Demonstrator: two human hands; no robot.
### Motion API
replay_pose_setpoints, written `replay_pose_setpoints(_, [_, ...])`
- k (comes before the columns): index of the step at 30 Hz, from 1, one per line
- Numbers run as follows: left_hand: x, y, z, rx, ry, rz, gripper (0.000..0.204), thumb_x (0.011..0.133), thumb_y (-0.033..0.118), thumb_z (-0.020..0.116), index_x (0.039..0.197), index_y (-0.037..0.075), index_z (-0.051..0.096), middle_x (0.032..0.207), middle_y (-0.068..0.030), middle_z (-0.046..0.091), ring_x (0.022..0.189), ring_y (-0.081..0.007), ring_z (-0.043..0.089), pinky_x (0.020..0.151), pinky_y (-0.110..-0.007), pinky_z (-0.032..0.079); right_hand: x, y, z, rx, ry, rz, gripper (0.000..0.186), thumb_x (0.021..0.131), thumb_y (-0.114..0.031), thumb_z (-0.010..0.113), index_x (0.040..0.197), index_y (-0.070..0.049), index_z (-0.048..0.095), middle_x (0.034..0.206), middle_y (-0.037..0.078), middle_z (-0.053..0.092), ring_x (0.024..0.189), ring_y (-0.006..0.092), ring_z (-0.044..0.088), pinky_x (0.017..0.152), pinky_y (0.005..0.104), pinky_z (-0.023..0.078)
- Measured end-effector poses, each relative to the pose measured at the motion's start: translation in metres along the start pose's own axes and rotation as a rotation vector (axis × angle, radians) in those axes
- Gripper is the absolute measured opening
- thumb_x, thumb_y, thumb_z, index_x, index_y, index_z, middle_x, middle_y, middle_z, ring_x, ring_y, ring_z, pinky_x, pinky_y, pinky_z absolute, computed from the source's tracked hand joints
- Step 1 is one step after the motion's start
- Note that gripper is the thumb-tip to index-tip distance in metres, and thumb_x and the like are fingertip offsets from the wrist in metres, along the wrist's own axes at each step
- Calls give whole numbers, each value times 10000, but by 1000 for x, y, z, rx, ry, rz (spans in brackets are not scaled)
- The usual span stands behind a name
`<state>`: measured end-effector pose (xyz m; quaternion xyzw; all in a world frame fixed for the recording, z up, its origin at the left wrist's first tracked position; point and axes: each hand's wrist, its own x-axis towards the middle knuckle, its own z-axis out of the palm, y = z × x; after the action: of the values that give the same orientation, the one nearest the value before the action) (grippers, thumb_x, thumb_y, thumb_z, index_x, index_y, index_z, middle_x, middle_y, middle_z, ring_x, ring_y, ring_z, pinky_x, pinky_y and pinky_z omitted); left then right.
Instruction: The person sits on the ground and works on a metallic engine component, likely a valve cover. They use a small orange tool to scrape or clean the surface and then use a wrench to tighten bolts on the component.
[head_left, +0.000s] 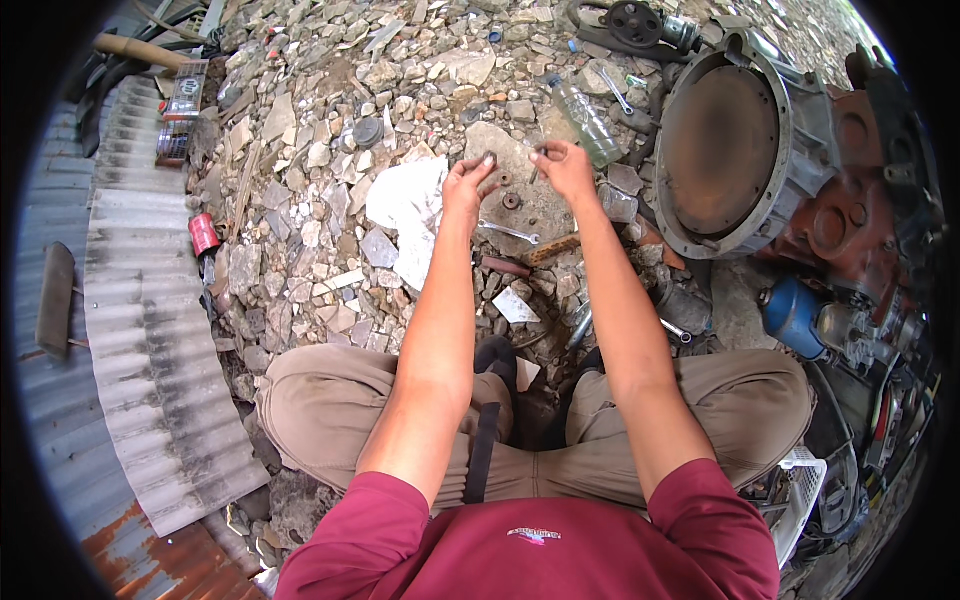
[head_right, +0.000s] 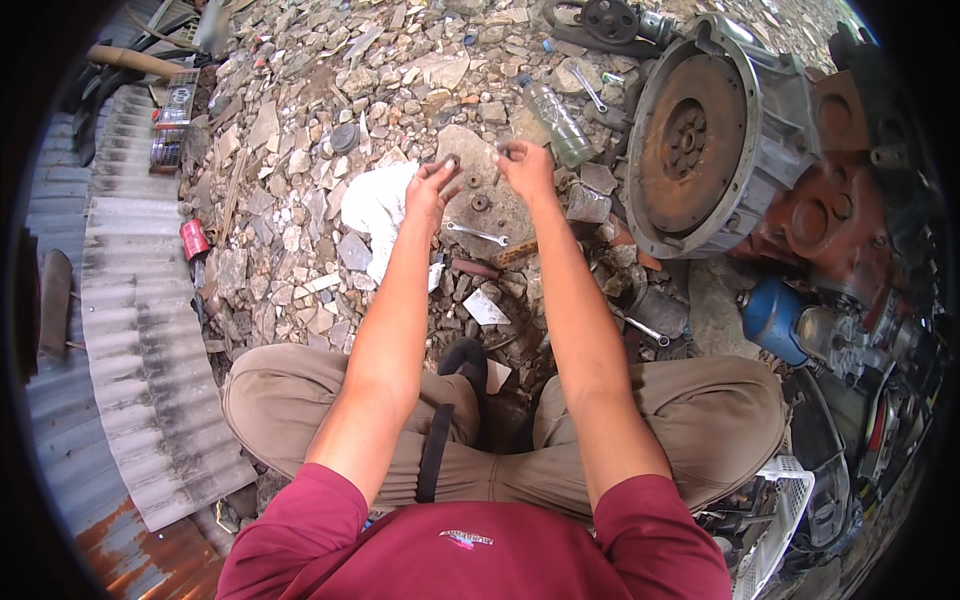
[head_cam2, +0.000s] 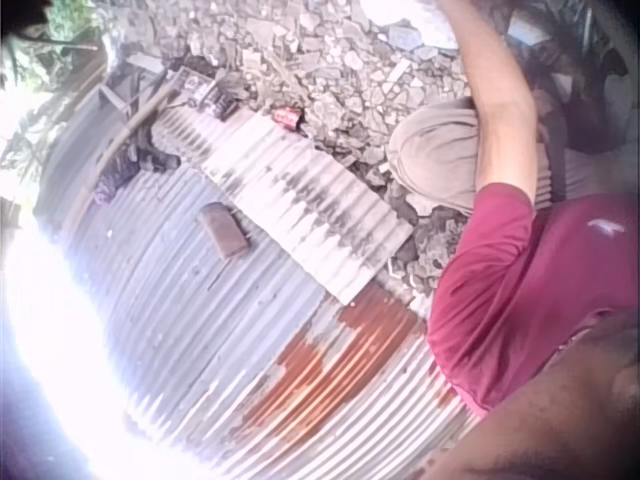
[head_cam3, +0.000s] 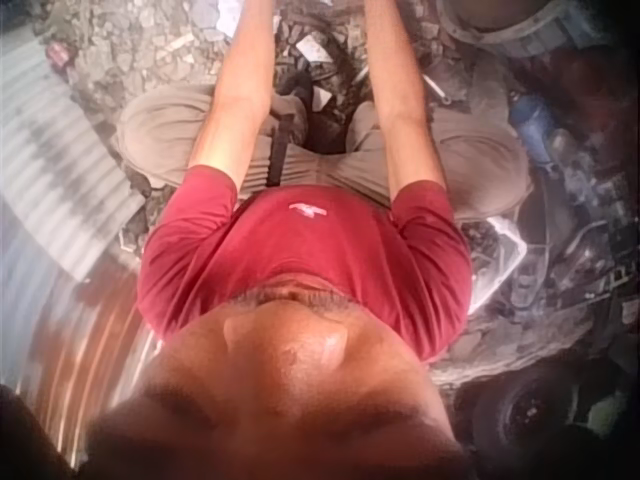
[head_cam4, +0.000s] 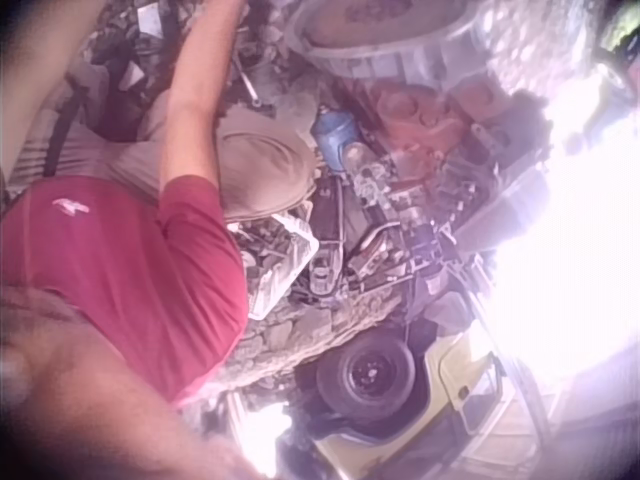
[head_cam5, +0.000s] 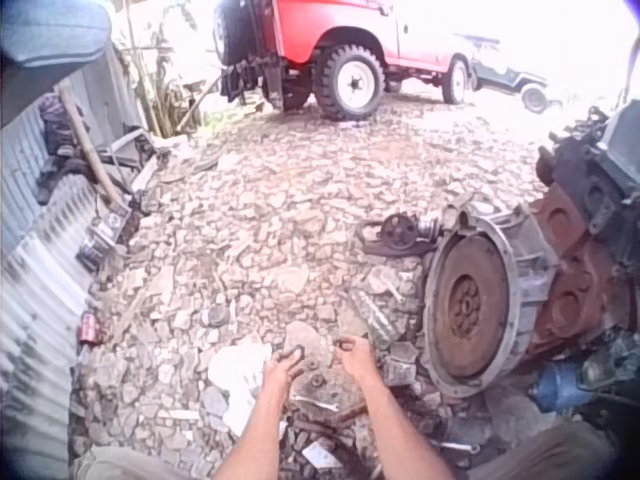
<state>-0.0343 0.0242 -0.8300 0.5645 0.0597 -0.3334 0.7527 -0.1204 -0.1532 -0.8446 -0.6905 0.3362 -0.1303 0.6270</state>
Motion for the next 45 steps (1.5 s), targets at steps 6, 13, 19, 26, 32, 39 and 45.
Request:
replay_pose_setpoints(6, [8, 49, 52, -315, -84, 144, 413, 898, 70, 750, 1263, 6, 566, 1127, -100, 691, 1078, -212, 678, 920, -381, 553, -9, -106, -11, 454, -25, -164, 214, 899, 15, 726, 1093, 90, 676, 906, 115, 735, 756, 148, 710, 676, 257, 603])
replay_pose_setpoints(13, [-10, 97, 104, -585, -343, 118, 410, 920, 130, 753, 1282, 25, 592, 1088, -90, 673, 1007, -199, 681, 940, -314, 584, -36, -179, -10, 579, 170, -431, 182, 916, 1, 717, 1073, 87, 685, 915, 101, 729, 785, 132, 712, 702, 248, 591])
replay_pose_setpoints(19, [-36, 139, 129, -607, -597, 226, 526, 860, 457, 775, 1243, 119, 648, 1042, -18, 727, 978, -161, 681, 885, -346, 557, -71, -238, -20, 608, 237, -670, 196, 920, -9, 732, 1095, 75, 703, 895, 78, 738, 800, 97, 696, 700, 215, 542])
replay_pose_setpoints(26, [-56, 167, 155, -611, -740, 251, 600, 846, 593, 721, 1182, 97, 687, 1057, -31, 734, 982, -175, 680, 897, -373, 559, -99, -270, -35, 374, 319, -941, 159, 903, 5, 735, 1057, 43, 738, 932, 72, 747, 838, 99, 693, 751, 231, 556])
replay_pose_setpoints(32, [-58, 175, 165, -590, -787, 233, 708, 875, 612, 673, 1258, 18, 621, 1016, -37, 699, 969, -195, 658, 885, -383, 547, -101, -272, -47, 169, 397, -1115, 201, 885, 83, 715, 1086, 89, 713, 1029, 146, 738, 925, 169, 711, 824, 279, 579])
replay_pose_setpoints(39, [-60, 164, 195, -517, -749, 349, 560, 910, 312, 771, 1306, -46, 602, 1083, -51, 707, 920, -133, 665, 800, -275, 553, -91, -264, -62, 200, 501, -947, 223, 836, 31, 785, 1055, 46, 746, 982, 151, 764, 916, 208, 740, 818, 310, 573])
replay_pose_setpoints(45, [-82, 161, 240, -300, -710, 511, 434, 825, 48, 825, 1227, -19, 677, 1133, -112, 707, 1012, -180, 674, 848, -284, 561, -83, -245, -90, 222, 636, -758, 264, 907, -51, 756, 1143, 60, 721, 1009, 89, 665, 821, 143, 629, 726, 255, 508])
